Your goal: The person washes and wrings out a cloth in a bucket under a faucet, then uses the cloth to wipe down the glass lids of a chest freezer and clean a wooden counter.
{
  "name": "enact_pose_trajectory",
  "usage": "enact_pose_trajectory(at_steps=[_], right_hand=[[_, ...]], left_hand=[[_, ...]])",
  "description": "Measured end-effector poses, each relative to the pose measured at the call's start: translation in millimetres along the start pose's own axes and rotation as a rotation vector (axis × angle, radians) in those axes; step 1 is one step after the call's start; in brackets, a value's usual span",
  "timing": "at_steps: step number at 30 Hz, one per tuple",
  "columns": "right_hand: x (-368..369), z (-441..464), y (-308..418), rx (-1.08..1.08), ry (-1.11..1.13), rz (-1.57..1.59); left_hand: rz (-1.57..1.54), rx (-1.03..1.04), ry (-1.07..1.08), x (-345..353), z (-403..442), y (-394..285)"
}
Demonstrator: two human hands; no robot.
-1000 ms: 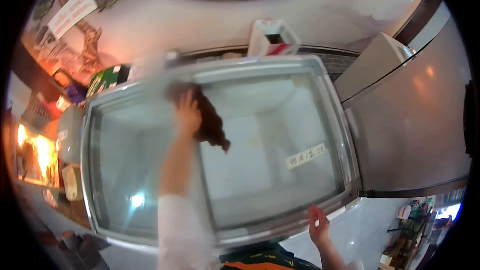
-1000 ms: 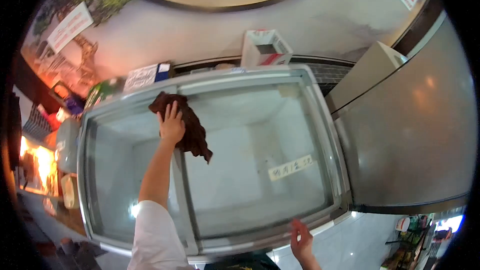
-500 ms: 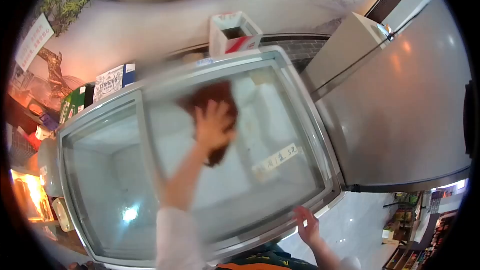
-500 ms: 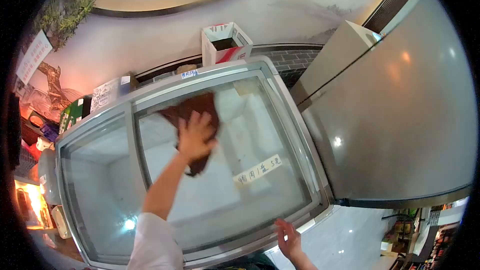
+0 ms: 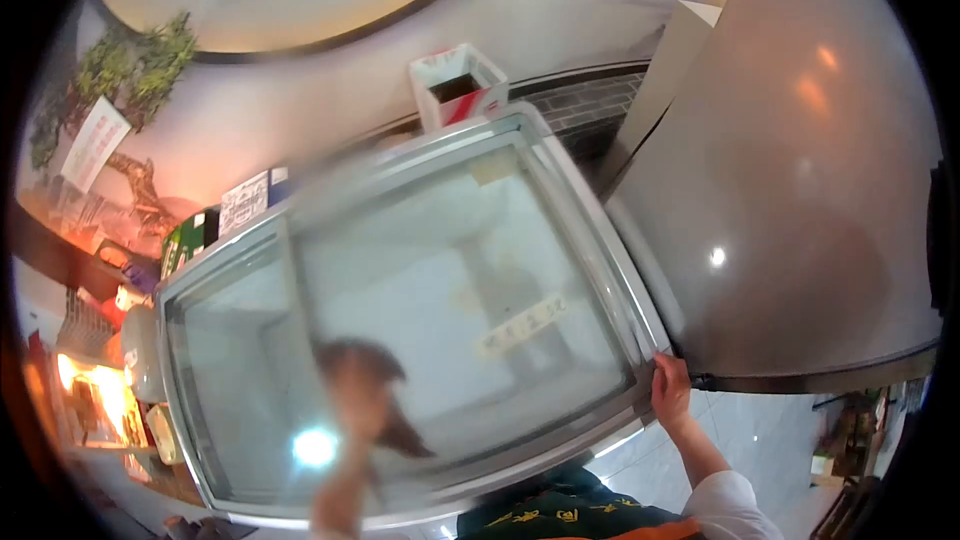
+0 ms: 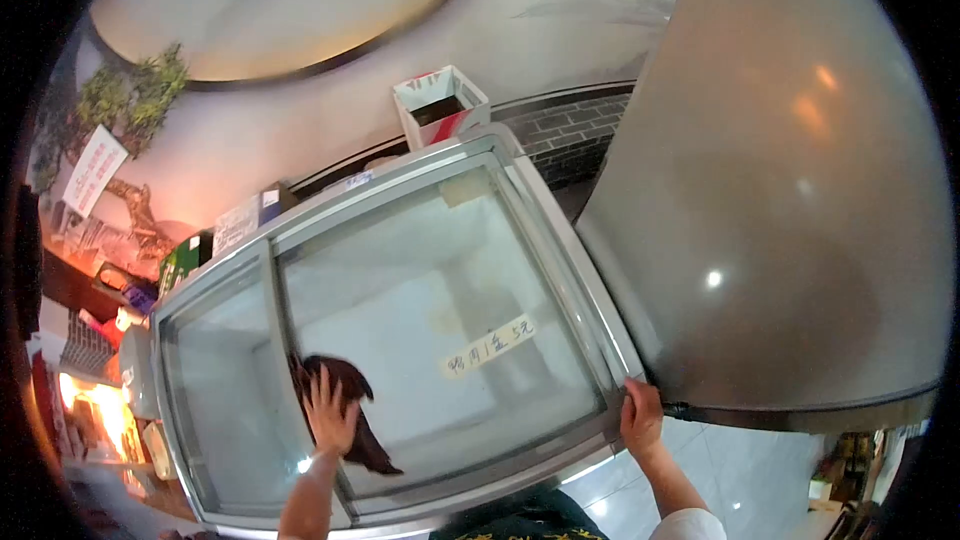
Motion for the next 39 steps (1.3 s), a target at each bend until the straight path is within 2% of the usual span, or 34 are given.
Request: enact_pose_trajectory(at_steps=[2, 4, 6, 7, 9, 10, 12, 14, 15, 17, 19, 20, 22, 24, 25, 26, 27, 29, 31, 32, 34, 36, 39], right_hand=[[8, 3, 11, -0.063, 0.058, -0.074], [15, 2, 22, -0.061, 0.08, -0.075], [17, 3, 17, -0.002, 0.059, -0.017], [19, -1, 6, 0.118, 0.079, 0.019], [22, 1, 2, 0.134, 0.089, 0.005], [19, -3, 4, 0.139, 0.105, 0.003], [18, 6, 5, 0.135, 0.099, 0.028], [15, 4, 8, 0.125, 0.081, 0.077], [14, 4, 8, 0.12, 0.085, 0.089], [12, 6, 5, 0.089, 0.079, 0.102], [10, 4, 8, 0.063, 0.072, 0.095], [8, 4, 6, 0.079, 0.061, 0.097], [0, 10, 9, -0.048, 0.024, 0.104], [-5, 10, 3, -0.035, 0.01, 0.058], [-7, 9, 2, -0.04, 0.008, 0.026], [-7, 8, 0, -0.052, 0.007, -0.005], [-5, 6, -2, -0.04, 0.001, 0.0], [-3, 3, -5, -0.017, -0.008, -0.029], [-6, 2, -8, -0.009, -0.031, -0.046], [-5, 3, -9, -0.001, -0.027, -0.051], [-9, 3, -8, 0.016, -0.042, -0.069], [-9, 4, -7, 0.016, -0.063, -0.062], [-8, 5, -7, 0.014, -0.033, -0.042]], left_hand=[[0.07, -0.142, -0.057, 5, 91, 8], [0.023, -0.125, -0.216, 15, 186, -5], [0.023, 0.051, -0.16, 23, 264, -67], [-0.006, 0.158, -0.159, 34, 290, -106], [-0.072, 0.341, -0.174, 50, 313, -189], [-0.117, 0.405, -0.186, 54, 306, -227], [-0.184, 0.358, -0.183, 62, 268, -270], [-0.273, 0.463, -0.008, 59, 202, -285], [-0.273, 0.602, -0.009, 56, 154, -293], [-0.098, 0.806, 0.276, 56, 54, -307], [-0.231, 0.926, 0.512, 60, -27, -298], [-0.316, 0.936, 0.528, 54, -45, -292], [-0.386, 0.879, 0.533, 47, -28, -276], [-0.11, 0.686, 0.676, 49, 32, -265], [-0.098, 0.567, 0.468, 25, 89, -273], [-0.004, 0.439, 0.325, 32, 132, -263], [-0.161, 0.403, 0.016, 35, 170, -252], [-0.053, 0.3, -0.14, 49, 256, -252], [0.099, 0.085, -0.089, 71, 324, -259], [0.012, -0.018, -0.161, 70, 336, -263], [-0.123, 0.051, -0.199, 75, 325, -265], [-0.032, 0.212, -0.188, 64, 265, -282], [-0.117, 0.375, 0.042, 58, 147, -316]])
Point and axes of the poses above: each hand's wrist, its own z-axis towards the middle knuckle, its own x-axis out of the palm, y = z × x, the point moved 6 cm from there along z, towards the middle knuckle, and after that the axes turned 7 degrees about -x, right-handed, at the moved point
